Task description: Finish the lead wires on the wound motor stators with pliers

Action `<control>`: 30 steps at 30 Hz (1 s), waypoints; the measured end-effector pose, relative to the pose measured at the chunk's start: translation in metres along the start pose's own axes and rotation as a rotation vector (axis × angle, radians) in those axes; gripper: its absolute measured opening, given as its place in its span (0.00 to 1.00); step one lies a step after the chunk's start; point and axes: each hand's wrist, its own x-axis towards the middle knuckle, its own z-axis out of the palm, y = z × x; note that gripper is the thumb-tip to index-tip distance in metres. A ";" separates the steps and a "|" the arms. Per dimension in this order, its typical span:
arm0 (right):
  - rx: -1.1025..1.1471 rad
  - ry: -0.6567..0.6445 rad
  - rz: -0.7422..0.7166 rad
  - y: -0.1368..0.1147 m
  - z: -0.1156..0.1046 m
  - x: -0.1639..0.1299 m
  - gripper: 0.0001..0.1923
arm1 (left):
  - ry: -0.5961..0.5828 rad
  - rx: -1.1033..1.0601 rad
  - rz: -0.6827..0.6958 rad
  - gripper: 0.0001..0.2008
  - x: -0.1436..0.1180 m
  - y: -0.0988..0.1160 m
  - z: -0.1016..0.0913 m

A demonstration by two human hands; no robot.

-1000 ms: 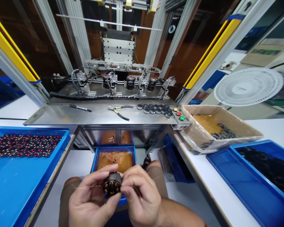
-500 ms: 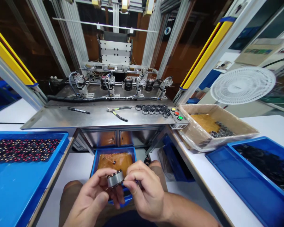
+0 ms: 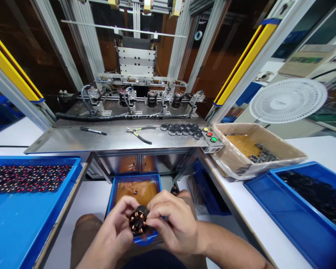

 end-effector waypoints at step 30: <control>0.133 -0.188 -0.069 0.010 -0.027 0.016 0.14 | 0.124 0.018 -0.137 0.18 0.001 0.007 0.018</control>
